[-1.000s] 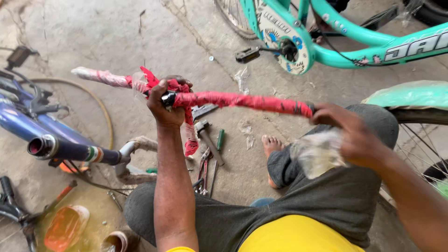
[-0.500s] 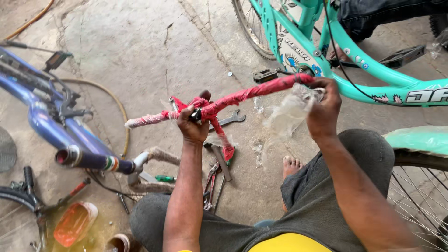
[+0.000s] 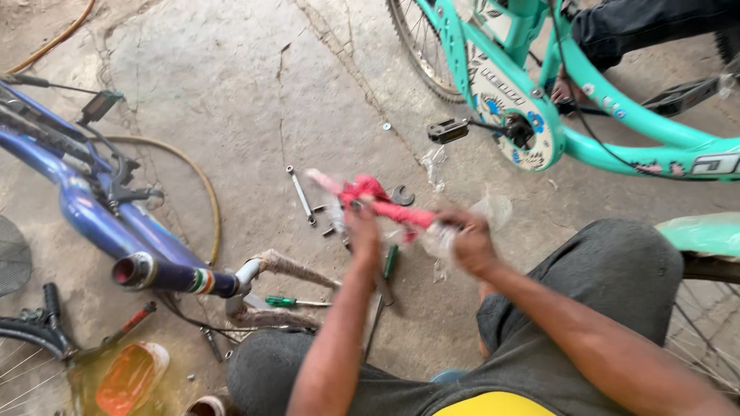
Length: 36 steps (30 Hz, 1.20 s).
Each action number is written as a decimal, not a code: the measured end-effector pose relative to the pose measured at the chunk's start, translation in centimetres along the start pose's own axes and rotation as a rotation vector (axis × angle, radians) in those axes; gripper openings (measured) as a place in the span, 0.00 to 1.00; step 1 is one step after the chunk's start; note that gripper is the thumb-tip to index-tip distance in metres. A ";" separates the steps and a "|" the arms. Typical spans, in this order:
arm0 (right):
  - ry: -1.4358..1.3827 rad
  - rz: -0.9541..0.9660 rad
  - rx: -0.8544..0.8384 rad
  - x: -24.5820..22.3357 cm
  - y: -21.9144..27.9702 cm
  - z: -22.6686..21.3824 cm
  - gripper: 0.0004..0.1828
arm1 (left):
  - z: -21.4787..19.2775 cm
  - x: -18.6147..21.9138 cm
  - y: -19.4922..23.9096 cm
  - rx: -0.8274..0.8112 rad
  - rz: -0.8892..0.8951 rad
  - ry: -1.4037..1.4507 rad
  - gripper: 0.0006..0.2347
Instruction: The person is repairing a bicycle by hammering a part into the head tube and then removing red wrapping from the handlebars using pliers. The person uses a hammer, wrench, and pliers to perform the task.
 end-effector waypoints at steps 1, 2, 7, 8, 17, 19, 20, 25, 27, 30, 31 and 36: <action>0.128 0.027 -0.062 2.1 0.9 1.6 0.11 | 1.2 -2.6 1.9 0.003 -0.123 0.063 0.16; 0.255 0.054 -0.124 4.2 1.8 3.2 0.11 | 2.1 -5.1 3.4 0.008 -0.245 0.125 0.14; 0.311 -0.018 -0.325 7.8 5.5 6.8 0.17 | 4.2 -13.2 7.8 0.104 -0.617 1.009 0.09; 0.264 0.004 -0.412 7.7 5.7 7.3 0.16 | 4.6 -14.0 8.4 0.073 -0.716 1.190 0.07; 1.299 0.556 -0.618 8.2 6.5 -6.1 0.28 | 2.2 -11.8 2.4 -0.107 -0.492 1.113 0.08; 1.451 0.223 -0.609 5.3 6.2 -5.2 0.35 | 2.8 -12.0 2.6 -0.116 -0.534 1.125 0.08; 1.365 0.017 -0.526 3.0 5.3 -3.9 0.35 | 3.5 -11.9 2.2 -0.119 -0.549 1.136 0.08; 0.823 0.307 -0.397 0.0 3.4 3.2 0.17 | 2.8 -13.4 2.5 -0.027 -0.551 1.018 0.05; 0.921 -0.153 -0.441 -2.9 2.6 7.6 0.31 | 3.3 -12.9 2.5 -0.037 -0.540 1.035 0.05; 1.113 -0.201 -0.567 -1.4 5.2 9.3 0.23 | 3.4 -11.4 2.5 -0.098 -0.498 1.105 0.05; 1.109 0.047 -0.649 0.8 6.9 8.6 0.16 | 3.1 -11.2 2.3 -0.081 -0.493 1.077 0.04; 1.041 0.142 -1.069 2.6 15.1 6.7 0.16 | 2.7 -11.4 2.9 -0.041 -0.515 1.009 0.05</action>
Point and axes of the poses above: each hand's wrist, its own y-axis away from the middle knuckle, its own z-axis out of the palm, x = y × z, the point moved 8 cm from there along -y, towards the middle knuckle, and after that the axes turned 1 degree about y, right-handed, at the moved point
